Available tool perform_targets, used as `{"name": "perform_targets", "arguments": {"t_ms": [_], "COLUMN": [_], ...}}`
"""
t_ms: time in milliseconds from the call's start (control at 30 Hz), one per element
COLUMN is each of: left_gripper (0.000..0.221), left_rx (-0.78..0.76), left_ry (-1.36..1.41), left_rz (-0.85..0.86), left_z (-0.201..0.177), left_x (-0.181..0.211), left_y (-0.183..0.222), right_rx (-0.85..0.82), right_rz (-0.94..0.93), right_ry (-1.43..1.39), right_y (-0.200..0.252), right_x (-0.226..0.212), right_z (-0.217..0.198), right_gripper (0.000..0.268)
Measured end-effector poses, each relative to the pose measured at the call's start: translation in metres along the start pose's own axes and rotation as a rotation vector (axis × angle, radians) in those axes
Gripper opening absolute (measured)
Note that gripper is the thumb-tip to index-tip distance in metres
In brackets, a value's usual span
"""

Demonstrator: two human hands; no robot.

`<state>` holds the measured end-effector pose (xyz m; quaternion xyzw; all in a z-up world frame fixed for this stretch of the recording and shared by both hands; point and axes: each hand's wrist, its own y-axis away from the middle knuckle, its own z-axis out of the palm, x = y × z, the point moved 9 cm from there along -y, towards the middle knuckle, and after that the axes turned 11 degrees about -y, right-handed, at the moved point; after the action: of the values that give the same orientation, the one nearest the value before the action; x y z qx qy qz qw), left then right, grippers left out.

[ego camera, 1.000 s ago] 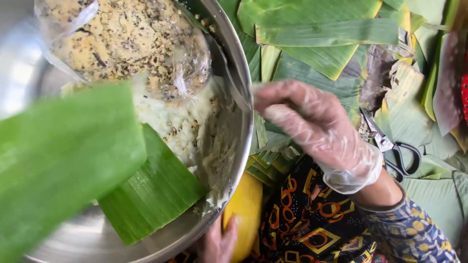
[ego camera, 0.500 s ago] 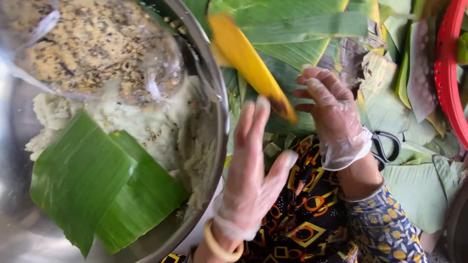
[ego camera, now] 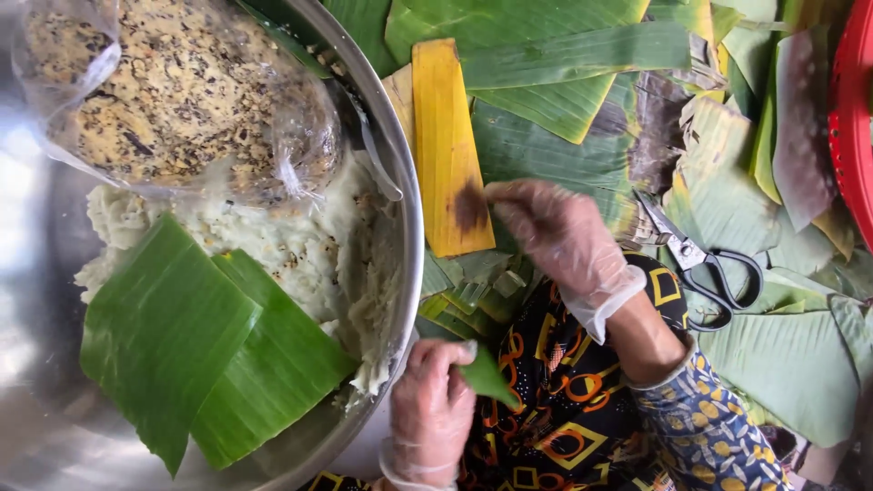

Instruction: Preparing and wrapping food portions in banana leaves by portioning dough and adding filling.

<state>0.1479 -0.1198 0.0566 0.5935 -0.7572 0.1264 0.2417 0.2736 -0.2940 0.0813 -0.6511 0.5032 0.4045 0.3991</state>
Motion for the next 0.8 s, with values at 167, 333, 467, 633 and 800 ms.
{"name": "perform_targets", "arguments": {"t_ms": [167, 333, 467, 633, 800], "left_gripper": [0.044, 0.048, 0.049, 0.09, 0.026], "left_rx": [0.534, 0.279, 0.288, 0.05, 0.432], "left_ry": [0.373, 0.224, -0.021, -0.749, -0.71], "left_rz": [0.183, 0.289, 0.227, -0.355, -0.184], "left_z": [-0.066, -0.113, -0.194, -0.193, -0.26], "left_x": [0.067, 0.071, 0.02, -0.152, -0.147], "left_y": [-0.088, -0.047, 0.004, 0.012, 0.001], "right_rx": [0.424, 0.422, 0.455, 0.06, -0.533], "right_rz": [0.214, 0.239, 0.036, -0.354, -0.321], "right_ry": [-0.332, -0.239, -0.319, -0.08, 0.069], "right_y": [-0.004, 0.006, 0.015, -0.014, -0.048], "right_x": [-0.002, -0.005, -0.012, -0.118, -0.138], "right_z": [-0.027, -0.038, -0.031, 0.061, 0.179], "right_gripper": [0.023, 0.023, 0.013, 0.017, 0.032]}}
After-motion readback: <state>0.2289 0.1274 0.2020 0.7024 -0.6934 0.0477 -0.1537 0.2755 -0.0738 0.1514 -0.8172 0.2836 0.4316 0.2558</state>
